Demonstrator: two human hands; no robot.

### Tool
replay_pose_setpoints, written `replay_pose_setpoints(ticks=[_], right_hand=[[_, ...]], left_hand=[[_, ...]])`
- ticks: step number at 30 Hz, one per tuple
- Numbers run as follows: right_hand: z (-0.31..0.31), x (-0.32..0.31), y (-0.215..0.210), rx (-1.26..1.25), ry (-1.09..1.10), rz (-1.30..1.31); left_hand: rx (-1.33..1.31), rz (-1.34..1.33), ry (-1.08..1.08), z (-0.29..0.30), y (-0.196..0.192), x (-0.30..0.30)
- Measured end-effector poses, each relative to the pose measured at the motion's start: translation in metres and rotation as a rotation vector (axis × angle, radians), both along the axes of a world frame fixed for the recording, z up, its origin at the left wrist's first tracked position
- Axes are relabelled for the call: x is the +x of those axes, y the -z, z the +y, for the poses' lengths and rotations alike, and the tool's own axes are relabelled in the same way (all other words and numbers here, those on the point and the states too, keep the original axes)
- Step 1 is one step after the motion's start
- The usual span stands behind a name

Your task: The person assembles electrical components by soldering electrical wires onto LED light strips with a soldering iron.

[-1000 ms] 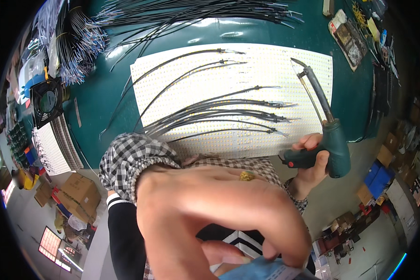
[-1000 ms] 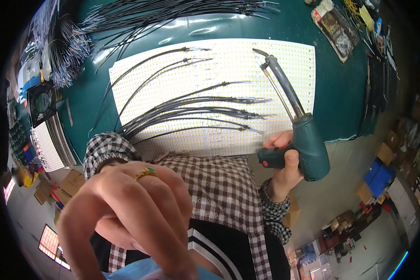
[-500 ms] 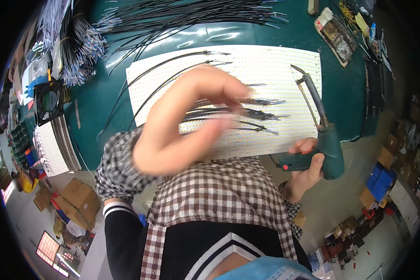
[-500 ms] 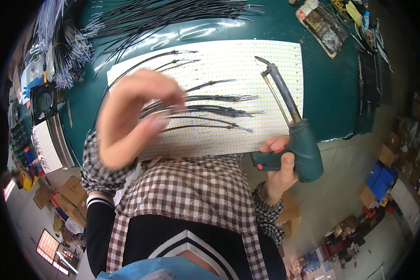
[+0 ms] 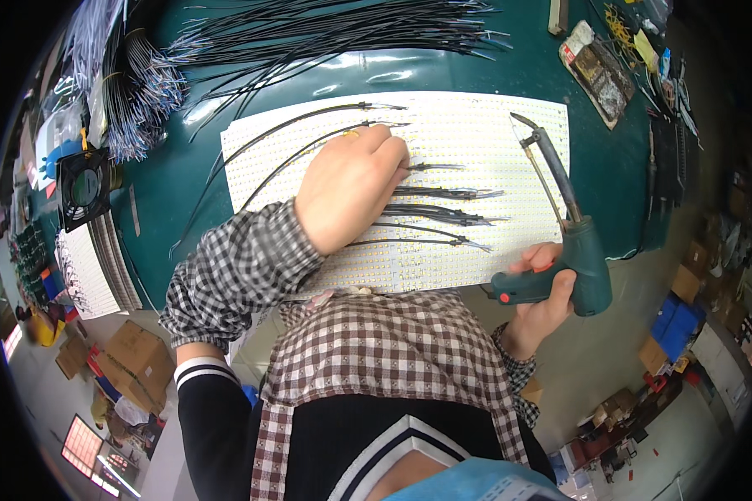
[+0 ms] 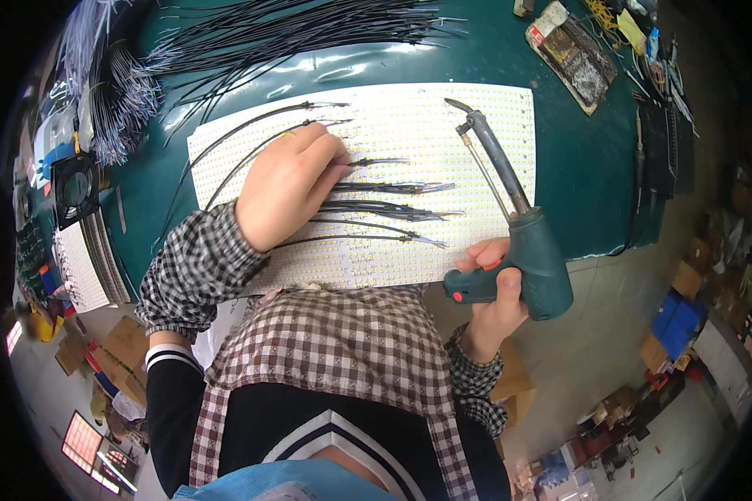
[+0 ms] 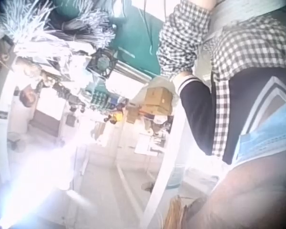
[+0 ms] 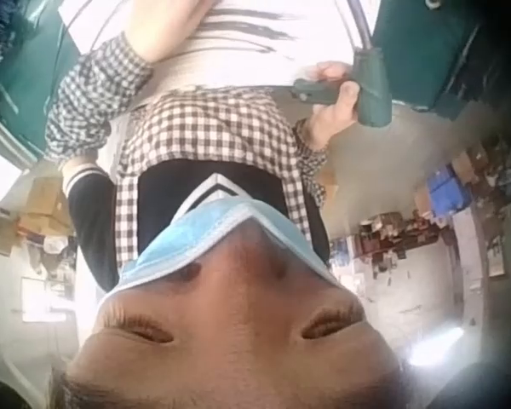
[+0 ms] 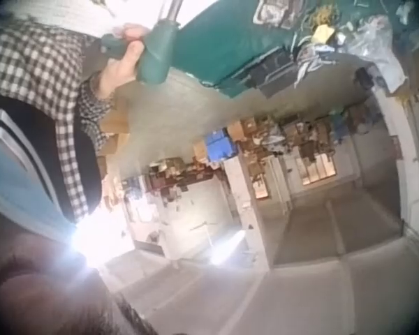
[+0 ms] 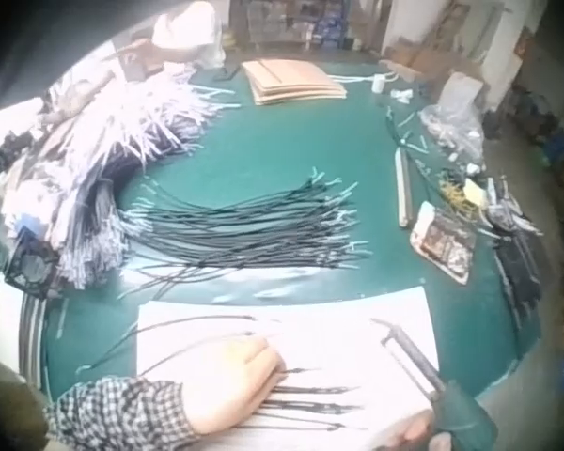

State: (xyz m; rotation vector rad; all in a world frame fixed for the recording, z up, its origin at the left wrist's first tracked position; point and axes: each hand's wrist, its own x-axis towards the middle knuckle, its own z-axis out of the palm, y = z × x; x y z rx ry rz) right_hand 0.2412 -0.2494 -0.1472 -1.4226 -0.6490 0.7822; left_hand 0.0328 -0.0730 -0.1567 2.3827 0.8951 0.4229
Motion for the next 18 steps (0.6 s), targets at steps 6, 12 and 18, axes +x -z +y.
replay_pose_setpoints(ticks=[6, 12, 18], right_hand=[[0.009, -0.002, -0.002, 0.036, -0.073, -0.024], [0.008, -0.006, -0.002, 0.026, -0.110, 0.007], [0.007, -0.007, -0.004, 0.001, -0.089, -0.030]], left_hand=[[-0.046, 0.000, -0.132, -0.001, -0.014, -0.024], [-0.054, -0.082, -0.082, 0.002, 0.002, 0.000], [-0.134, -0.115, -0.144, -0.001, -0.007, -0.003]])
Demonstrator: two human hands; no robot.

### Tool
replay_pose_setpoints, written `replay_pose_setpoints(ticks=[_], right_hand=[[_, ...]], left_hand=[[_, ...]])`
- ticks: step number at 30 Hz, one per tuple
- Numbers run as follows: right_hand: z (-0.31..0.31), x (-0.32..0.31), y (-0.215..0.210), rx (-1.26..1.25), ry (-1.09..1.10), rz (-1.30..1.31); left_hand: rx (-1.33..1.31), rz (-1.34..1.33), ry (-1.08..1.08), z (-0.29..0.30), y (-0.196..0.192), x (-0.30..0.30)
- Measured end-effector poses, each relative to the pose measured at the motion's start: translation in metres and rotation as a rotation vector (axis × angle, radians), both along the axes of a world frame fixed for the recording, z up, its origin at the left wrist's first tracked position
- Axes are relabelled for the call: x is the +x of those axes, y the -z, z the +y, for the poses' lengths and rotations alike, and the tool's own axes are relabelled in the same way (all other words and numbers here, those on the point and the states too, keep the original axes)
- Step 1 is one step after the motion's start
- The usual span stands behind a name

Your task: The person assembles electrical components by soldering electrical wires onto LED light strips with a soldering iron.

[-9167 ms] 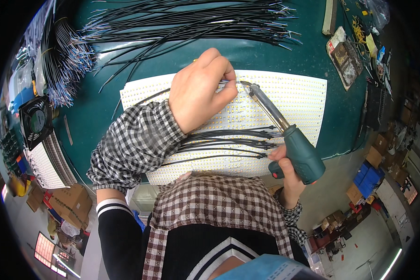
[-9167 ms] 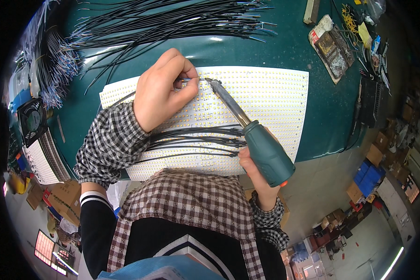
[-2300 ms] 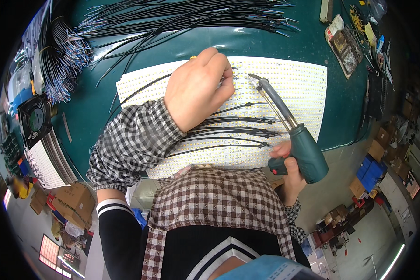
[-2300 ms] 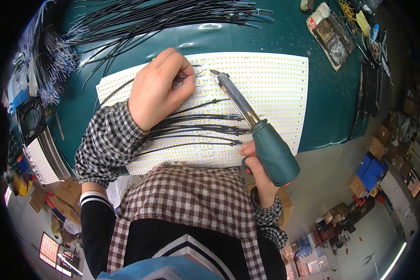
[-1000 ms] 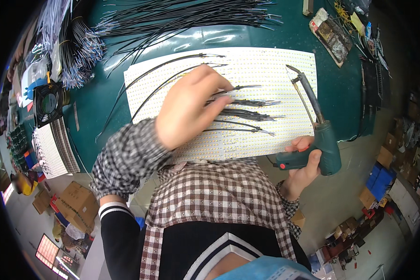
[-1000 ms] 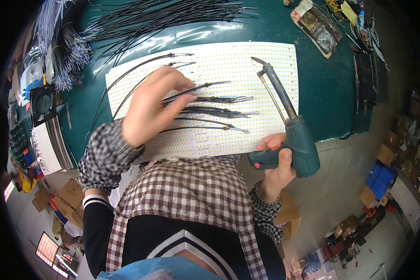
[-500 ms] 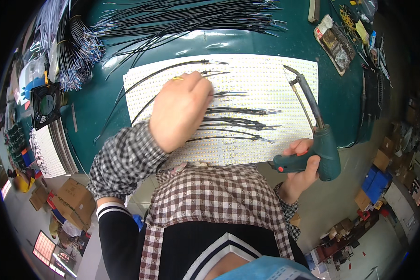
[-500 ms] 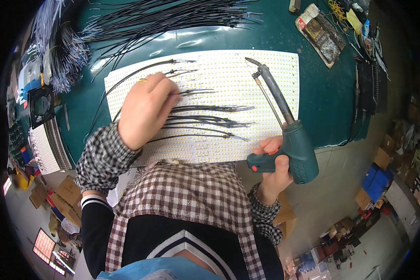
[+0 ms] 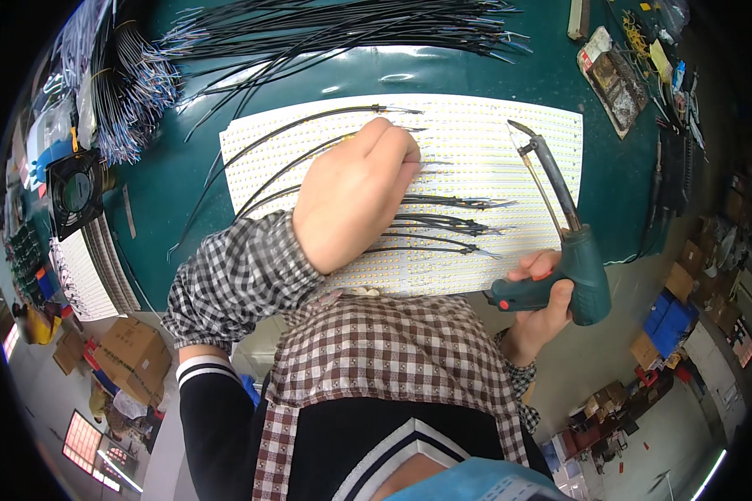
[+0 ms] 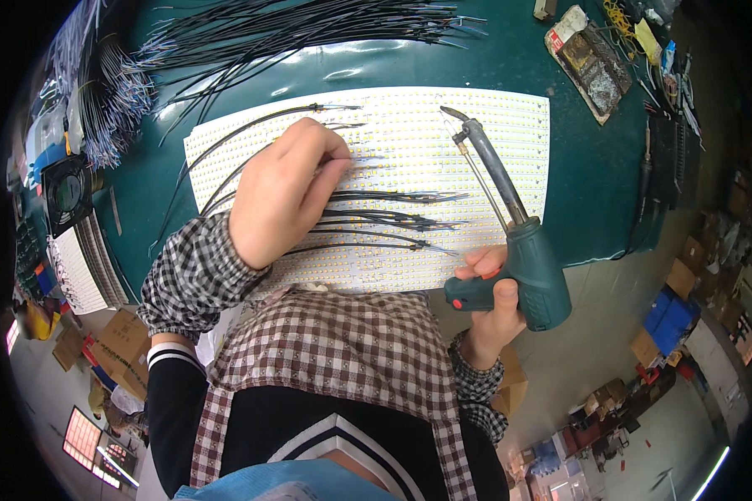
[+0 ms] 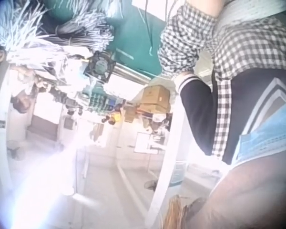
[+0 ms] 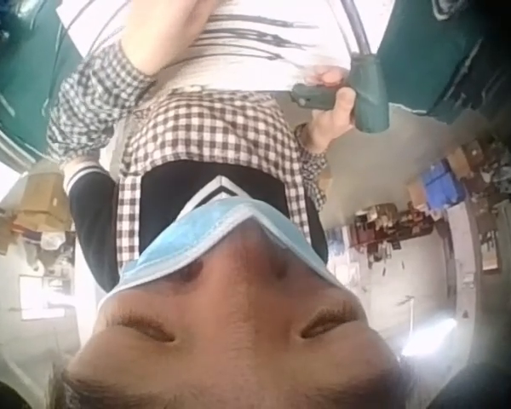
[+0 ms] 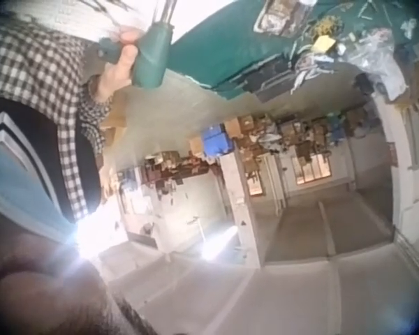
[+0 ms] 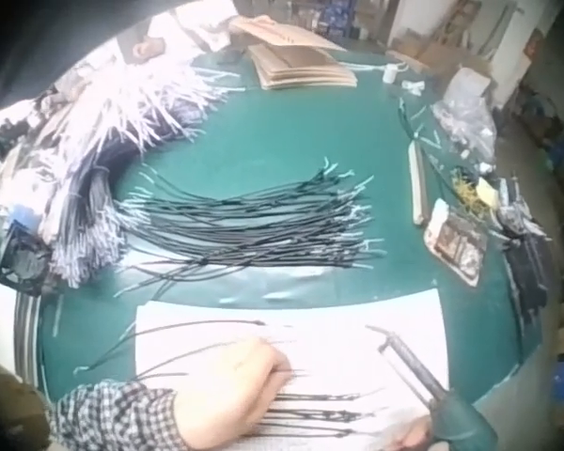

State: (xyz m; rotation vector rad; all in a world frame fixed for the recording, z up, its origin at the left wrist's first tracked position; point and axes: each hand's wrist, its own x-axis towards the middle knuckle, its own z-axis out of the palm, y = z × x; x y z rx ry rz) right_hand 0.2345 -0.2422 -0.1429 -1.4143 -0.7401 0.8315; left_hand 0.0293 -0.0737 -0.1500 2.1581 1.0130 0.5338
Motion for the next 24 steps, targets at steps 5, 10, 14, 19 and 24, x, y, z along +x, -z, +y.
replay_pose_setpoints(ticks=[5, 10, 14, 19, 24], right_hand=[[-0.003, 0.002, 0.003, -0.004, -0.063, -0.012], [-0.003, -0.004, -0.003, -0.053, -0.044, 0.033], [-0.005, -0.006, -0.004, -0.094, -0.020, 0.080], [-0.008, -0.005, -0.006, -0.135, -0.116, 0.009], [-0.009, -0.006, -0.007, -0.182, -0.132, 0.037]], left_hand=[[0.004, 0.022, -0.061, 0.005, 0.008, -0.001], [0.004, 0.033, -0.065, 0.007, 0.015, 0.001], [-0.078, -0.006, -0.101, 0.010, 0.012, 0.000], [-0.075, -0.023, -0.107, 0.011, 0.013, 0.001], [-0.072, -0.064, -0.115, 0.014, 0.018, 0.000]])
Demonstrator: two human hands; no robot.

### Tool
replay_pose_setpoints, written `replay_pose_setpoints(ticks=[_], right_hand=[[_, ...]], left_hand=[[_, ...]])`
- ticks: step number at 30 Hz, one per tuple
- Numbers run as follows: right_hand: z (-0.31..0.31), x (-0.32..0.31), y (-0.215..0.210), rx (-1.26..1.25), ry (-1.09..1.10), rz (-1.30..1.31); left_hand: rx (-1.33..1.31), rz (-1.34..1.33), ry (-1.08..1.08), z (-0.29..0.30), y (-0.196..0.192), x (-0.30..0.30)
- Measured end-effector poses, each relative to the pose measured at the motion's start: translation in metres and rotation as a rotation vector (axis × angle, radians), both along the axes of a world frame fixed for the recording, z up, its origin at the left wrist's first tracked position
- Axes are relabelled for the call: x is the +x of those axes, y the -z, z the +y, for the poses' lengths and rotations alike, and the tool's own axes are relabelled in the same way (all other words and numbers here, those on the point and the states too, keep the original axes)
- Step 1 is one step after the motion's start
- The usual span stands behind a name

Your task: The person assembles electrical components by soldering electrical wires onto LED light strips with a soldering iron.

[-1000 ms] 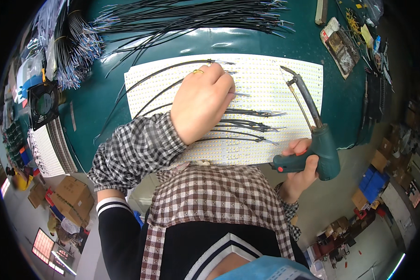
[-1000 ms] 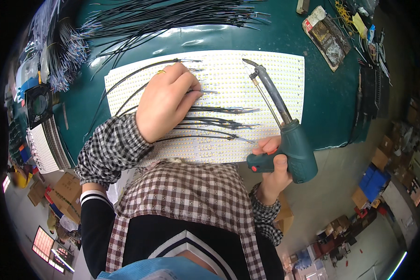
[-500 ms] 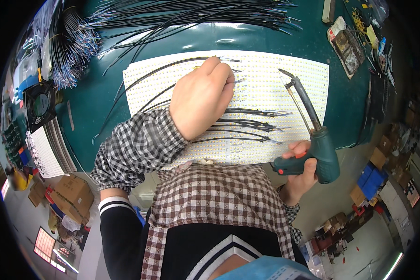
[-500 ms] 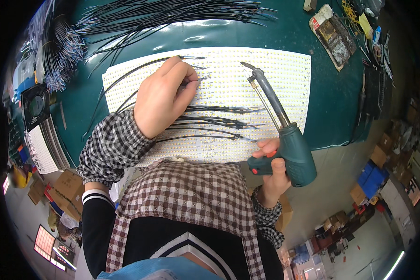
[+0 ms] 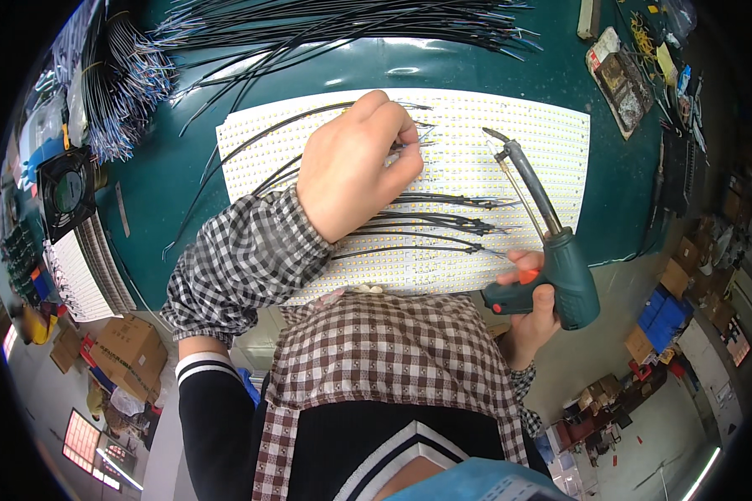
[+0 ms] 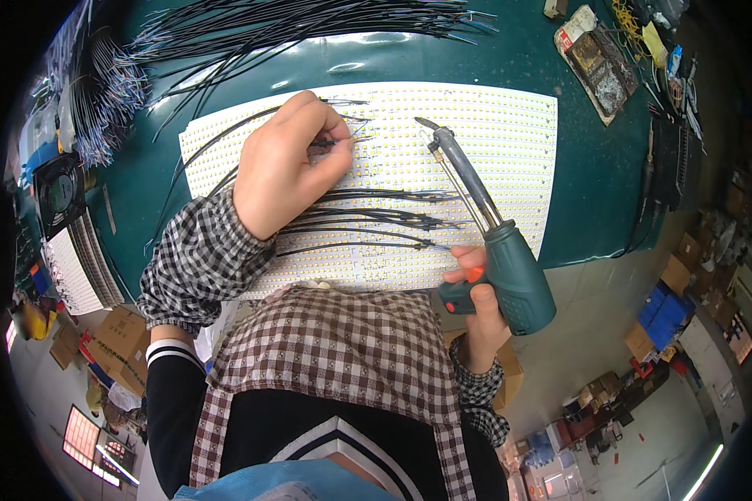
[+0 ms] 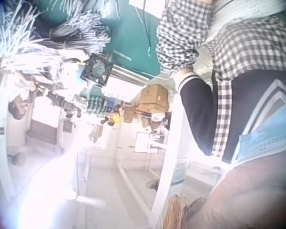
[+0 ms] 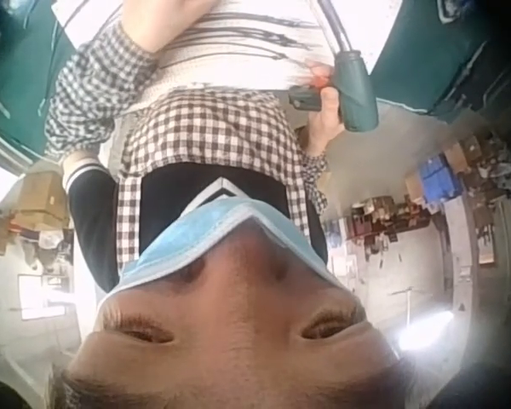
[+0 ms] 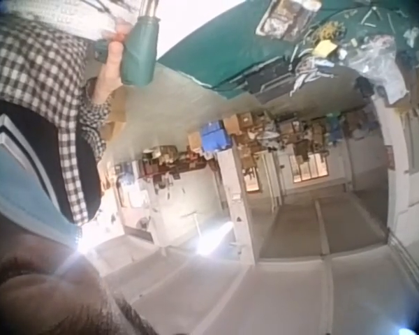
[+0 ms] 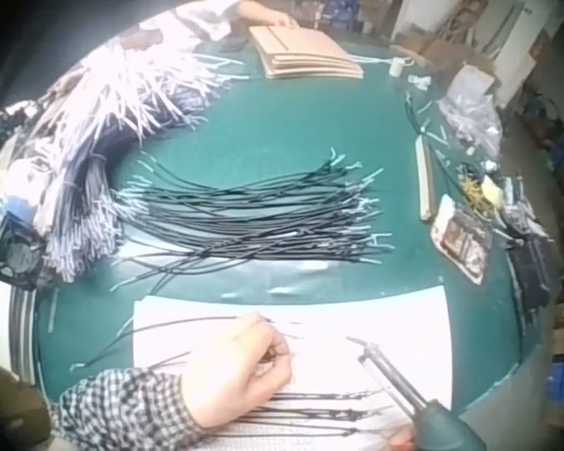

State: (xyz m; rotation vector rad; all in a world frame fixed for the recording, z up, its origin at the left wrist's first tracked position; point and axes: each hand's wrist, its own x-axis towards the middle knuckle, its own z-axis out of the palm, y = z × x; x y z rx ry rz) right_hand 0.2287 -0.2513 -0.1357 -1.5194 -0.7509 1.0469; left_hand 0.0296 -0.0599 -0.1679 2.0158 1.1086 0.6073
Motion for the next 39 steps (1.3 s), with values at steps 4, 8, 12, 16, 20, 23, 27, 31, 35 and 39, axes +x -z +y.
replay_pose_setpoints(ticks=[4, 8, 12, 16, 20, 23, 27, 31, 35, 39], right_hand=[[0.000, -0.001, 0.000, 0.002, 0.009, 0.004], [0.003, -0.004, -0.002, -0.011, 0.017, 0.020], [0.001, -0.002, -0.004, -0.025, -0.004, 0.028], [0.002, -0.005, -0.010, -0.101, -0.024, 0.027], [0.001, -0.008, -0.010, -0.151, -0.047, 0.006], [0.003, -0.011, -0.010, -0.149, -0.053, -0.014], [0.004, -0.012, -0.012, -0.169, -0.081, -0.015], [0.006, -0.015, -0.013, -0.176, -0.081, 0.003], [0.007, -0.015, -0.012, -0.159, -0.071, -0.002], [0.006, -0.014, -0.012, -0.164, -0.067, 0.007]], left_hand=[[0.035, 0.035, 0.007, 0.001, 0.002, 0.000], [0.032, 0.025, -0.004, 0.001, 0.003, 0.001], [0.029, -0.021, -0.016, 0.002, 0.006, 0.004], [0.029, -0.051, -0.029, 0.001, 0.007, 0.003], [0.035, -0.039, -0.026, 0.001, 0.008, 0.002], [0.028, -0.032, -0.032, 0.001, 0.007, 0.002], [0.021, -0.031, -0.035, 0.000, 0.007, 0.002], [0.022, -0.023, -0.036, 0.001, 0.007, 0.002], [0.010, -0.023, -0.038, 0.001, 0.006, 0.002], [-0.005, -0.020, -0.033, 0.001, 0.006, 0.001]])
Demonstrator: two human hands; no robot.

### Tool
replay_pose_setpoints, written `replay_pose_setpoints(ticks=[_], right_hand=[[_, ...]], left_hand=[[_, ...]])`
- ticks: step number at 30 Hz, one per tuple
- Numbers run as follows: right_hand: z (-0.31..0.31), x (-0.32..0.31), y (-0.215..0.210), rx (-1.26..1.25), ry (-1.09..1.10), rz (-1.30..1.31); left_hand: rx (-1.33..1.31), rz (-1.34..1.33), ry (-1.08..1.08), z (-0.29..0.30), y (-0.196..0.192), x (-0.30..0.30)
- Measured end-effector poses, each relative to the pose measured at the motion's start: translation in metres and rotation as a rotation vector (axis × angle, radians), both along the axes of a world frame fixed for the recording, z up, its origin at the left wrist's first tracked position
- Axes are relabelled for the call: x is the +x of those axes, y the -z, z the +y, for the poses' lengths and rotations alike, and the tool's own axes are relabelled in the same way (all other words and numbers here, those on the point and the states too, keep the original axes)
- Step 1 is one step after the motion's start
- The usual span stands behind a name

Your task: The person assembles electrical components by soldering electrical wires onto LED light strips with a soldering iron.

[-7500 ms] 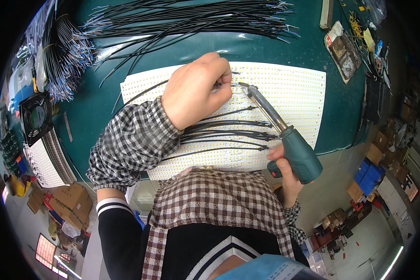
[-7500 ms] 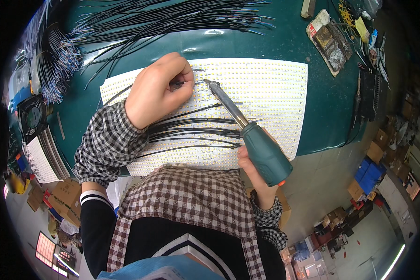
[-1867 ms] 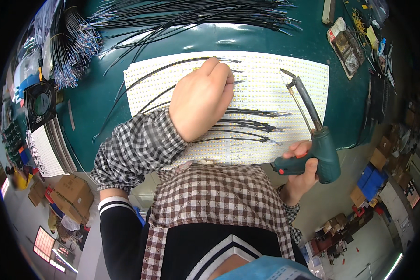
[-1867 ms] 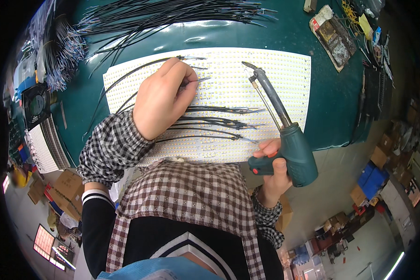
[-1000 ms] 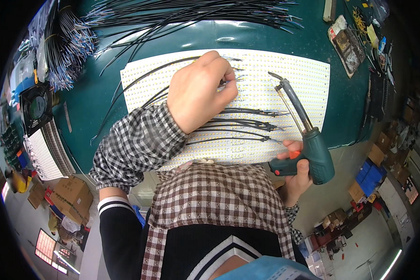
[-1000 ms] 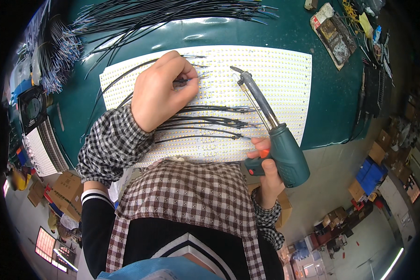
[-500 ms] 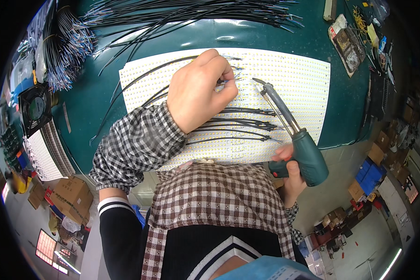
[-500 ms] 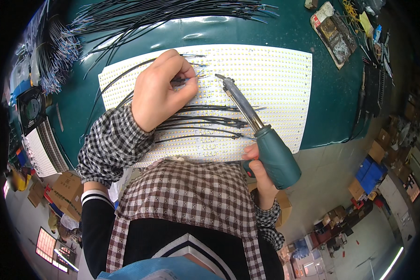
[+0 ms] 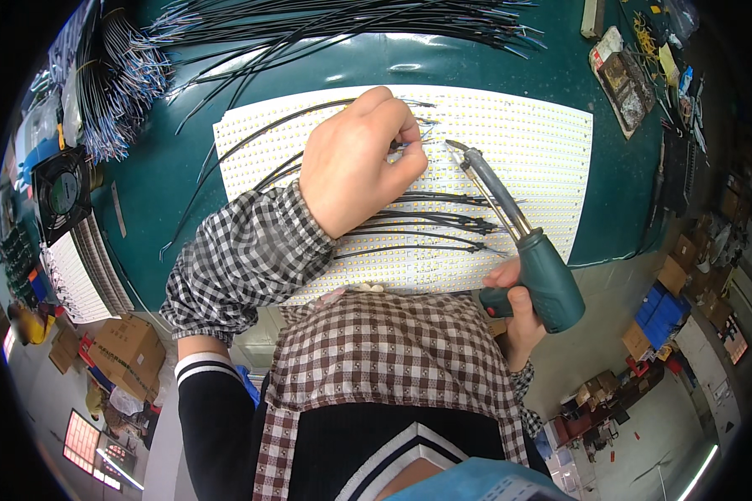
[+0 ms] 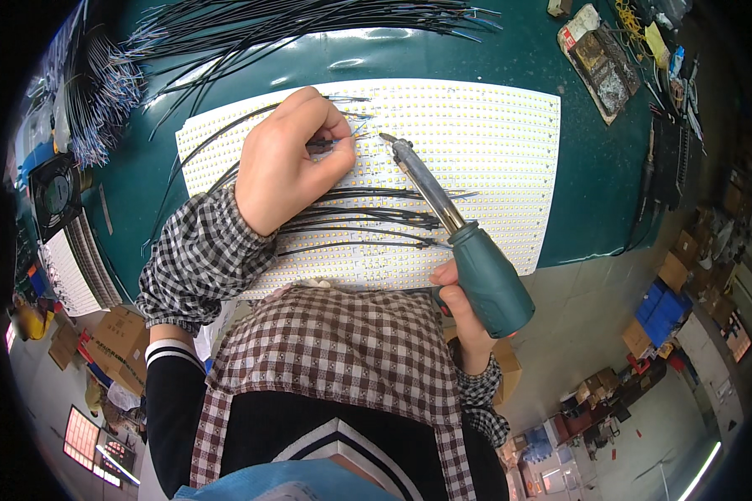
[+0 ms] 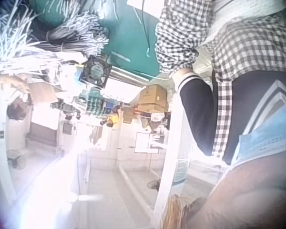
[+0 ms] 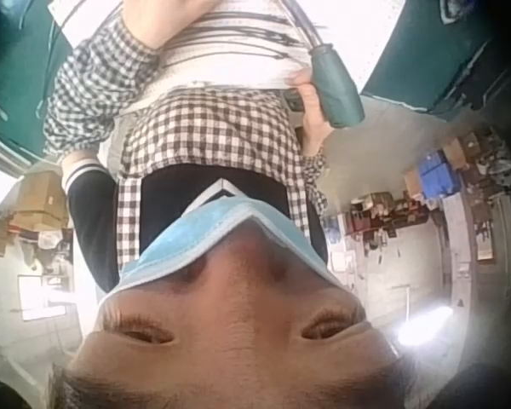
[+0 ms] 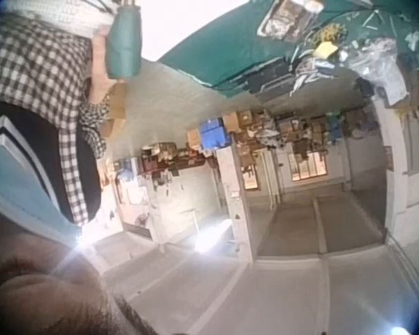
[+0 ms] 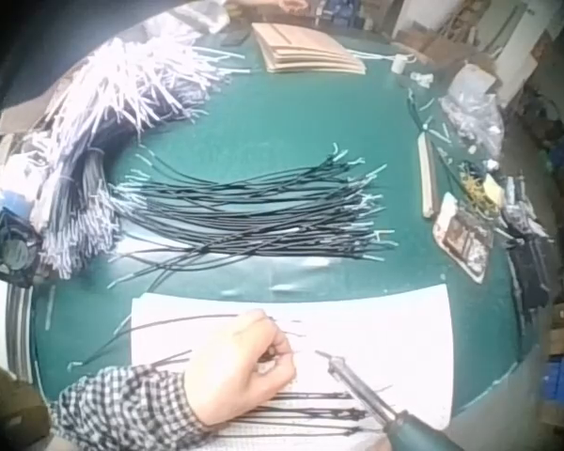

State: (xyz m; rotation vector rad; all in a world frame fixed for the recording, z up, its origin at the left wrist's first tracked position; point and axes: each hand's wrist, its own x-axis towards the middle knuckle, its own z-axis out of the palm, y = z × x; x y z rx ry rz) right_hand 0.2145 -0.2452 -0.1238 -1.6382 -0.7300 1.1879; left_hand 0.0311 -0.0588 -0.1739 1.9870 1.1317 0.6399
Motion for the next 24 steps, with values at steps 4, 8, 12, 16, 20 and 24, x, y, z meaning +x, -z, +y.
replay_pose_setpoints(ticks=[4, 8, 12, 16, 20, 24], right_hand=[[0.001, -0.001, -0.003, -0.037, -0.012, 0.004], [0.001, -0.002, -0.002, -0.021, -0.017, 0.017], [0.002, -0.004, -0.002, -0.025, -0.023, 0.022], [-0.001, -0.002, 0.003, 0.025, -0.010, 0.070], [-0.003, 0.000, 0.007, 0.075, 0.002, 0.093], [-0.002, 0.000, 0.007, 0.064, -0.005, 0.082]], left_hand=[[-0.002, -0.001, 0.004, 0.000, 0.000, 0.000], [-0.004, -0.011, 0.002, 0.000, 0.000, 0.000], [-0.003, -0.010, -0.002, 0.000, 0.000, 0.000], [-0.004, -0.010, -0.001, 0.000, 0.000, 0.000], [0.009, -0.016, -0.006, -0.001, 0.002, 0.000], [0.008, -0.015, -0.004, -0.001, 0.001, 0.000]])
